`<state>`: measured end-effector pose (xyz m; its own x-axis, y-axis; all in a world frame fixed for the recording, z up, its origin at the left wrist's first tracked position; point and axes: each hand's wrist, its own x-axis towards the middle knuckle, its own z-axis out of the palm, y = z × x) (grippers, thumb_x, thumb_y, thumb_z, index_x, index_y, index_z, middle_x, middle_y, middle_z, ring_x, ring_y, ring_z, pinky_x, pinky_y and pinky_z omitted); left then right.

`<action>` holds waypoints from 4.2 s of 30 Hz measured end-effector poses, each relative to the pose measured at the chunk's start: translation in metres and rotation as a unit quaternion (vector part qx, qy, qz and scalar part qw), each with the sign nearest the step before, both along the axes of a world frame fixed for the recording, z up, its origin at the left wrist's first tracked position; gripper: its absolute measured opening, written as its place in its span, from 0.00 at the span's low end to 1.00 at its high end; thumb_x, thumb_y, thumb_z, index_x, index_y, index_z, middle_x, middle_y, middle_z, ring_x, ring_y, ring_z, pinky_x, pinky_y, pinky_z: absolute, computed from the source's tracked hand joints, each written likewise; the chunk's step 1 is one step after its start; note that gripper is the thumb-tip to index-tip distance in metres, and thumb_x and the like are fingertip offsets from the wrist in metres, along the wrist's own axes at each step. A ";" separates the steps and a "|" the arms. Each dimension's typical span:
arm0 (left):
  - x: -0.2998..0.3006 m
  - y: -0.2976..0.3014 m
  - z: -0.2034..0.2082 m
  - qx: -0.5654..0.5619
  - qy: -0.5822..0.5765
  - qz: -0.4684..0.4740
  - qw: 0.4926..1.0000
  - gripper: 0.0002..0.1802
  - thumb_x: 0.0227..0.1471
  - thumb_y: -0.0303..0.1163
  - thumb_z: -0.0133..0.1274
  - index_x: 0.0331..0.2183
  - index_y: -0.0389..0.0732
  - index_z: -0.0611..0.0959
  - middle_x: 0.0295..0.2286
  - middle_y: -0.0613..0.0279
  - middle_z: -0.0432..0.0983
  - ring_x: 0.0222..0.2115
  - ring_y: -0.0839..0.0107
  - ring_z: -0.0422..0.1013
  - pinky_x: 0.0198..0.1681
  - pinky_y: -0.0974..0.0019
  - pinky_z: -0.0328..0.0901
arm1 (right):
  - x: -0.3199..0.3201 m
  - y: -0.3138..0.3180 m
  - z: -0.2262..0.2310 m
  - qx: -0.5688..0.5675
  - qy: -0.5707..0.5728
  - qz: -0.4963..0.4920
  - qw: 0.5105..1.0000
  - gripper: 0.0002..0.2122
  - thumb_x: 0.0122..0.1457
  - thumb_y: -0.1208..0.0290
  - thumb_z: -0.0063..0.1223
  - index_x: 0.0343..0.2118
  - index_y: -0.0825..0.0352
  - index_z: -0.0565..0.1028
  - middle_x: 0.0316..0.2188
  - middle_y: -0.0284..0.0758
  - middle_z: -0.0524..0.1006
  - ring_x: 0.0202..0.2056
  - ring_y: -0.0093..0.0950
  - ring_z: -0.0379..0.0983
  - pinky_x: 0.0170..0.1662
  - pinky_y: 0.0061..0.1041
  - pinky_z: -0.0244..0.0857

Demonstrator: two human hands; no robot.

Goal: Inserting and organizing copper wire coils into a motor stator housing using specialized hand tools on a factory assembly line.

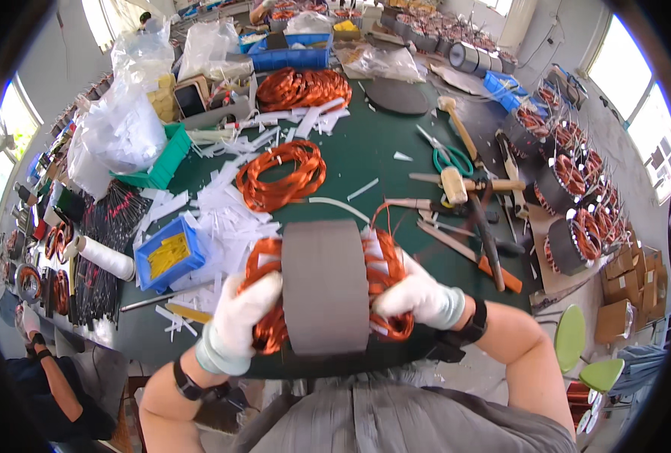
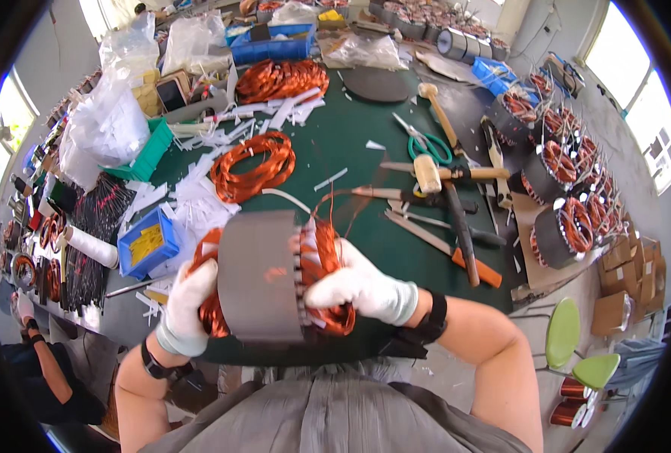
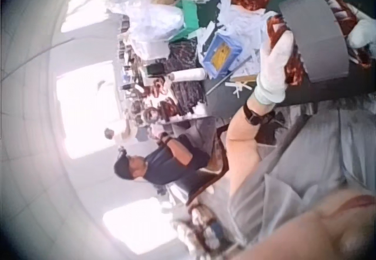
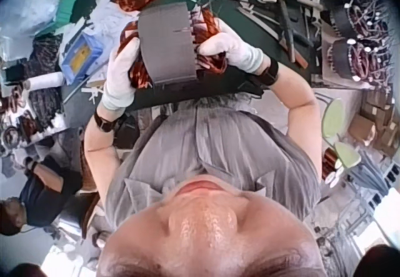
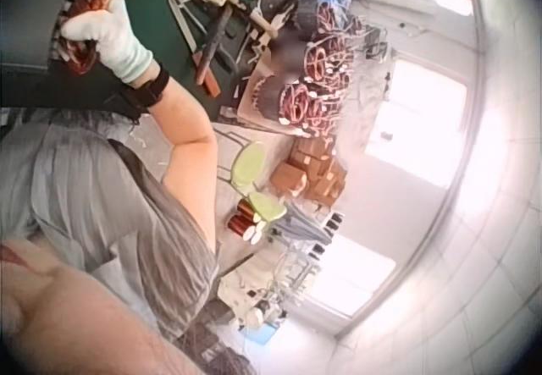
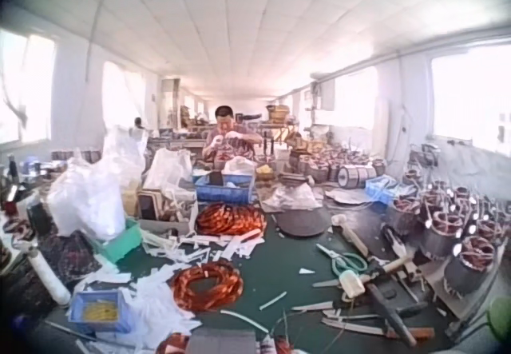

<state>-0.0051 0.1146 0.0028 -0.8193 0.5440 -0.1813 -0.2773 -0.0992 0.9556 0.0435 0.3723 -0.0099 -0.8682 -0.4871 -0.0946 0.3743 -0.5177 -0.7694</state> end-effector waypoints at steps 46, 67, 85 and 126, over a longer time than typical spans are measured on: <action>-0.072 0.004 0.023 0.066 0.823 -0.225 0.517 0.09 0.51 0.31 0.54 0.33 0.47 0.88 0.39 0.62 0.80 0.42 0.66 0.75 0.43 0.61 0.74 | -0.057 0.008 0.040 0.306 0.880 -0.098 0.349 0.04 0.56 0.76 0.56 0.31 0.71 0.80 0.35 0.40 0.80 0.38 0.34 0.79 0.42 0.34 0.76; 0.049 -0.087 -0.105 -0.440 0.530 0.151 0.709 0.19 0.38 0.23 0.58 0.38 0.39 0.84 0.42 0.56 0.76 0.42 0.55 0.73 0.45 0.53 0.68 | -0.125 0.100 0.032 0.819 0.468 0.113 0.312 0.16 0.58 0.66 0.53 0.50 0.60 0.76 0.44 0.37 0.75 0.49 0.37 0.72 0.51 0.37 0.66; 0.045 -0.098 -0.110 -0.393 0.517 0.133 0.749 0.18 0.34 0.21 0.57 0.35 0.41 0.83 0.40 0.58 0.77 0.41 0.57 0.74 0.44 0.53 0.69 | -0.226 0.048 -0.061 0.780 0.338 0.075 0.522 0.16 0.61 0.65 0.54 0.45 0.72 0.69 0.39 0.54 0.75 0.43 0.52 0.73 0.46 0.42 0.67; -0.032 0.043 0.116 -0.385 0.643 -0.221 0.624 0.18 0.64 0.30 0.42 0.51 0.32 0.77 0.51 0.44 0.72 0.56 0.46 0.65 0.63 0.51 0.57 | 0.099 0.181 0.010 0.007 0.187 -0.380 0.906 0.14 0.70 0.64 0.45 0.51 0.67 0.69 0.24 0.28 0.73 0.28 0.25 0.72 0.34 0.22 0.66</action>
<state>-0.0367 0.1575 0.1189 -0.3570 0.9257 0.1249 0.9305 0.3407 0.1344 0.1426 0.5534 0.0004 -0.9251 0.2632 0.2737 -0.3738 -0.5056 -0.7776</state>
